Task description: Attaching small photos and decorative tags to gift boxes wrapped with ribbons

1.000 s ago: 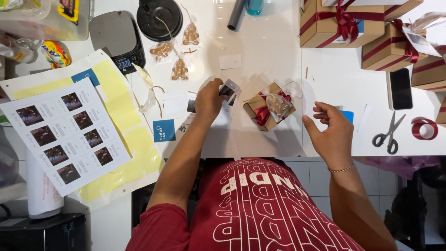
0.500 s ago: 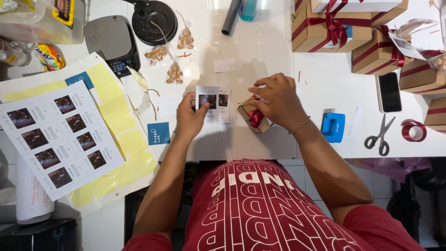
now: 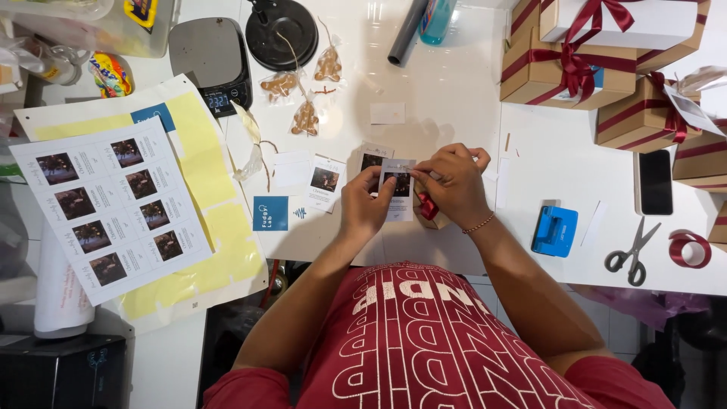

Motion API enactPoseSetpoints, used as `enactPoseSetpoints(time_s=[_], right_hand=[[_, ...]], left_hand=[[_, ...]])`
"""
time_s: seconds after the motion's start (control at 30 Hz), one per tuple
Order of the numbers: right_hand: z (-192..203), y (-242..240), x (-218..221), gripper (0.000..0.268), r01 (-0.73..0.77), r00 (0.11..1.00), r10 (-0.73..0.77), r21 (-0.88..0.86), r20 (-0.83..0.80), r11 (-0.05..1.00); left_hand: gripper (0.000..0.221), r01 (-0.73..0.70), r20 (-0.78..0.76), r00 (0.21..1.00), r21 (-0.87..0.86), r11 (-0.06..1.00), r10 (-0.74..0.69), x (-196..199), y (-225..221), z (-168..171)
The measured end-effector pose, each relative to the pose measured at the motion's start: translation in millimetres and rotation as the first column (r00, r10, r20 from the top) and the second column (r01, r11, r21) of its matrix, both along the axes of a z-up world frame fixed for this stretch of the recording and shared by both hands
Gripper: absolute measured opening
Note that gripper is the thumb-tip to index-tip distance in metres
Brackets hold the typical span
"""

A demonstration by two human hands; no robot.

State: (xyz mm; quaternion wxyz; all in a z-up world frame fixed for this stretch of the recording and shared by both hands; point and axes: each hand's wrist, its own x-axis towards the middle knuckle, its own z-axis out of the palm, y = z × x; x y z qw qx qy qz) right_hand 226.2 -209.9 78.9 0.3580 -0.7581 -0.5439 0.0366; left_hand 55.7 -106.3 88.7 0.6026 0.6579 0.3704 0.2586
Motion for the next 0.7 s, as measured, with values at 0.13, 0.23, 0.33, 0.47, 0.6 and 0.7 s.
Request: enactPoseSetpoints(time_s=[0.13, 0.23, 0.33, 0.47, 0.6, 0.7], right_hand=[[-0.2, -0.6, -5.4, 0.009, 0.021, 1.000, -0.021, 0.038, -0.014, 0.999], [6.1, 1.6, -8.3, 0.010, 0.020, 0.999, -0.019, 0.042, -0.032, 0.999], [5.6, 1.4, -7.0, 0.011, 0.013, 0.999, -0.012, 0.036, -0.037, 0.999], [5.8, 2.1, -5.3, 0.010, 0.003, 0.999, -0.002, 0.015, -0.038, 1.000], [10.3, 4.1, -6.2, 0.012, 0.025, 0.999, -0.024, 0.012, -0.049, 1.000], [8.3, 3.8, -5.0, 0.014, 0.033, 0.998, -0.032, 0.009, -0.047, 0.999]], left_hand=[[0.012, 0.032, -0.011, 0.999, 0.009, 0.999, -0.032, 4.0, -2.8, 9.2], [0.013, 0.044, -0.017, 0.999, 0.025, 0.999, -0.043, 6.8, -3.6, 7.5], [0.014, 0.052, -0.019, 0.999, 0.071, 0.996, -0.051, 9.4, -7.9, 5.0], [0.015, 0.028, 0.004, 1.000, 0.106, 0.994, -0.028, 10.4, -11.4, 10.7], [0.015, 0.008, 0.035, 0.999, 0.151, 0.988, -0.014, 10.7, -12.0, 13.3], [0.015, 0.003, 0.048, 0.999, 0.187, 0.982, -0.012, 10.1, -12.2, 15.9]])
